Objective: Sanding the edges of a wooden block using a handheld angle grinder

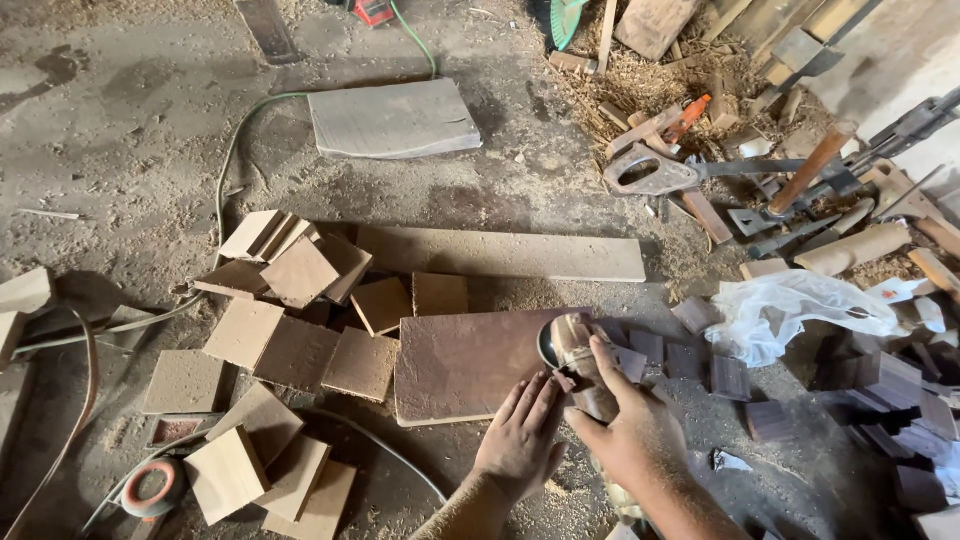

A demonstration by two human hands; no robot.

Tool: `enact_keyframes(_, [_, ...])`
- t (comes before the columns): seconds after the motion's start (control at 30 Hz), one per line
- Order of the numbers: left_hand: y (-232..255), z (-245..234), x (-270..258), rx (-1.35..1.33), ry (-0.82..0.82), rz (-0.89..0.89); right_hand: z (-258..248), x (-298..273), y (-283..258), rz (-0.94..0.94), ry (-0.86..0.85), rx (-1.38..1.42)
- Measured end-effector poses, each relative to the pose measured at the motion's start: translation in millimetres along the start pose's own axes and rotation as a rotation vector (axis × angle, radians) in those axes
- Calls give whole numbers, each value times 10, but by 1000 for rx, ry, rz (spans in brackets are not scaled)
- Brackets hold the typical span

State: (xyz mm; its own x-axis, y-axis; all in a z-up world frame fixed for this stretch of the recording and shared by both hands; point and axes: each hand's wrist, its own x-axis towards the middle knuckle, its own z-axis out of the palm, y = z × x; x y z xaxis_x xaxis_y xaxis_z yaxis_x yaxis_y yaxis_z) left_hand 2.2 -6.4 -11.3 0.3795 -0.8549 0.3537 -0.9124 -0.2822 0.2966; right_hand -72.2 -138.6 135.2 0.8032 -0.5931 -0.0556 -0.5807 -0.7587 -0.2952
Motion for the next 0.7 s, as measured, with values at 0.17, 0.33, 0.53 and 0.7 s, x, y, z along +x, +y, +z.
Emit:
enact_keyframes(0.17, [-15,87,-38,21,-23,3,-92,22,64,48,-52,38])
enact_keyframes(0.33, [-17,58,-49,36,-22,15,-204,63,77,152,-100,39])
enact_keyframes(0.53, [27,-20,-72,35,-8,0,-225,-27,254,145,33,162])
enact_keyframes(0.7, [152,-180,23,-48,106,-70,-492,-337,238,214,-45,119])
